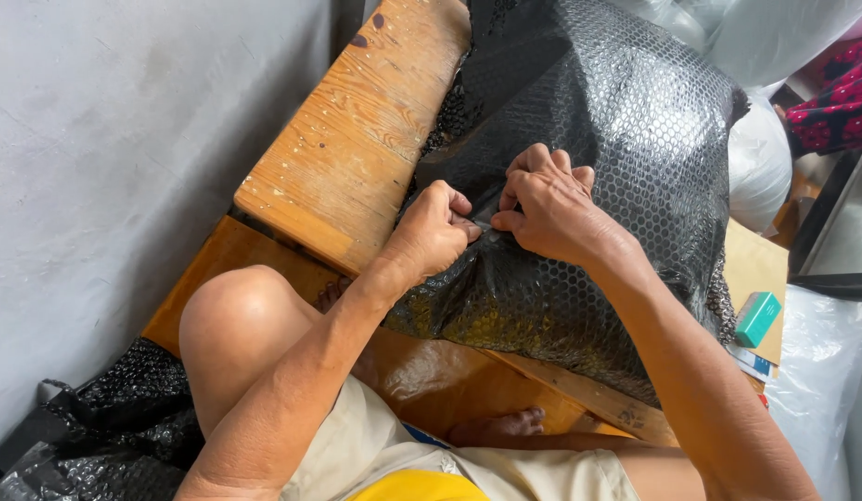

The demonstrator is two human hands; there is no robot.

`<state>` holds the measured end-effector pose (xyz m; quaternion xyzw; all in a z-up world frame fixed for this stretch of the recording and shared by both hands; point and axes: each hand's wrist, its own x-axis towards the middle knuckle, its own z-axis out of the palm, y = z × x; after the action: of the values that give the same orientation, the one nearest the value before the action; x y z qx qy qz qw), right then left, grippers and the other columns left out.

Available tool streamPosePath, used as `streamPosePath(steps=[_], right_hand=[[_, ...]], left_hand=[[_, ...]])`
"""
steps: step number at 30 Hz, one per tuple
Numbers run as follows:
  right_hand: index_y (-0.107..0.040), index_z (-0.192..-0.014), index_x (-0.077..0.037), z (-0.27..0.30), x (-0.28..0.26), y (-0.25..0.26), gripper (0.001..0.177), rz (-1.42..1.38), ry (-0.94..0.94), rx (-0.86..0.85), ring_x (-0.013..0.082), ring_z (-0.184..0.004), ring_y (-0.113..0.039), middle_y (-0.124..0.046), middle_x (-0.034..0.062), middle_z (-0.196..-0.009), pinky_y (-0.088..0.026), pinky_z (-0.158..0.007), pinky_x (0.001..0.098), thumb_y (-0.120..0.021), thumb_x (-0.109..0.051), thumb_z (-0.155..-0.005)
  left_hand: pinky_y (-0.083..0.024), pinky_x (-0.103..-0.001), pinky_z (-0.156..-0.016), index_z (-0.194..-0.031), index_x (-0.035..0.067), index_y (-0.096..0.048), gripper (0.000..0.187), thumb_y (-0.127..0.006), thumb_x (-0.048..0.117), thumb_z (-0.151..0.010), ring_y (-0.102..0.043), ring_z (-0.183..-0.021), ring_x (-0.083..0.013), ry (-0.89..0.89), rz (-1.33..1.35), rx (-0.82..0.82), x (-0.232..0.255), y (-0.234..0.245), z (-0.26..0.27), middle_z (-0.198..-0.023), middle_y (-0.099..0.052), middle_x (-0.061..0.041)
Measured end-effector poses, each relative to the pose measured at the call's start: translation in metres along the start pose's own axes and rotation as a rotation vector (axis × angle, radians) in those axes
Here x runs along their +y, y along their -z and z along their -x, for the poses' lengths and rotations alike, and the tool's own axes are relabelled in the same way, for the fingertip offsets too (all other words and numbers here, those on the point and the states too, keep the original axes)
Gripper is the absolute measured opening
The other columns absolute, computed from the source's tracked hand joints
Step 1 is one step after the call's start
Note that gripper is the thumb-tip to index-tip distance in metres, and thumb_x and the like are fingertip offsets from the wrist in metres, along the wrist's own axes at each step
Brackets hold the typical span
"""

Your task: Wrapping an object in black bubble wrap and securing it with clear tape using a handheld tape dispenser.

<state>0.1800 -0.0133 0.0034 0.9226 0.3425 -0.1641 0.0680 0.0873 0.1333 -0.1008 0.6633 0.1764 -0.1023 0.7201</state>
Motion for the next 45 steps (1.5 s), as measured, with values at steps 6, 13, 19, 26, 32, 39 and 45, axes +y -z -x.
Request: streamPosePath(steps=[6, 13, 19, 26, 32, 39, 45], right_hand=[[-0.047, -0.126, -0.011, 0.012, -0.01, -0.002, 0.082, -0.031, 0.018, 0.234, 0.0366, -0.112, -0.047, -0.035, 0.0098, -0.123, -0.038, -0.085, 0.0467, -0.096, -0.035, -0.065], [-0.055, -0.093, -0.016, 0.031, -0.009, -0.012, 0.03, -0.003, 0.327, 0.497, 0.032, -0.114, -0.044, -0.04, 0.0077, -0.125, -0.036, -0.085, 0.0424, -0.079, -0.034, -0.086], [-0.074, -0.111, -0.018, 0.053, -0.01, -0.008, 0.044, 0.328, 0.397, 0.496, 0.0296, -0.126, -0.044, -0.054, 0.0074, -0.136, -0.025, -0.103, 0.0537, -0.048, -0.054, -0.108], [-0.058, -0.143, -0.014, 0.053, -0.008, -0.013, 0.068, 0.224, 0.347, 0.443, 0.0371, -0.131, -0.037, -0.041, 0.0167, -0.146, -0.021, -0.106, 0.0624, -0.041, -0.066, -0.104], [-0.064, -0.138, -0.025, 0.05, -0.009, -0.024, 0.071, 0.366, 0.262, 0.44, 0.0361, -0.136, -0.037, -0.04, 0.0163, -0.148, -0.022, -0.11, 0.066, -0.036, -0.078, -0.1], [-0.069, -0.129, -0.029, 0.054, 0.005, -0.023, 0.061, 0.174, 0.402, 0.449, 0.0396, -0.143, -0.03, -0.033, 0.0159, -0.155, -0.017, -0.11, 0.0685, -0.044, -0.074, -0.097], [-0.068, -0.129, -0.028, 0.055, -0.003, -0.021, 0.06, 0.254, 0.363, 0.455, 0.0383, -0.142, -0.035, -0.039, 0.0163, -0.152, -0.021, -0.111, 0.0694, -0.04, -0.074, -0.1]], left_hand=[[-0.059, -0.031, -0.083, -0.107, 0.015, -0.064, 0.03, -0.078, 0.019, -0.081, -0.076, -0.095, -0.0178, -0.031, -0.172, 0.002, 0.008, 0.007, 0.009, -0.087, -0.08, 0.002], [-0.058, -0.034, -0.085, -0.104, 0.017, -0.062, 0.026, -0.076, 0.02, -0.083, -0.075, -0.098, -0.0206, -0.074, -0.189, 0.043, 0.007, 0.003, 0.011, -0.087, -0.079, 0.001], [-0.058, -0.037, -0.086, -0.105, 0.018, -0.056, 0.027, -0.074, 0.019, -0.085, -0.075, -0.099, -0.0243, -0.04, -0.217, 0.042, 0.009, 0.002, 0.013, -0.09, -0.079, -0.002], [-0.058, -0.038, -0.088, -0.106, 0.019, -0.053, 0.028, -0.073, 0.02, -0.087, -0.074, -0.102, -0.0262, -0.013, -0.21, 0.052, 0.009, 0.002, 0.015, -0.093, -0.078, -0.005], [-0.058, -0.039, -0.087, -0.106, 0.019, -0.053, 0.028, -0.074, 0.021, -0.087, -0.075, -0.101, -0.027, -0.007, -0.216, 0.058, 0.001, -0.001, 0.008, -0.092, -0.078, -0.004], [-0.057, -0.039, -0.087, -0.104, 0.018, -0.06, 0.027, -0.077, 0.024, -0.084, -0.074, -0.102, -0.0269, -0.026, -0.254, 0.058, 0.002, 0.005, 0.007, -0.093, -0.078, -0.004], [-0.056, -0.043, -0.088, -0.104, 0.016, -0.067, 0.017, -0.067, 0.03, -0.094, -0.072, -0.104, -0.03, -0.039, -0.251, 0.071, 0.012, 0.01, 0.012, -0.098, -0.076, -0.01]])
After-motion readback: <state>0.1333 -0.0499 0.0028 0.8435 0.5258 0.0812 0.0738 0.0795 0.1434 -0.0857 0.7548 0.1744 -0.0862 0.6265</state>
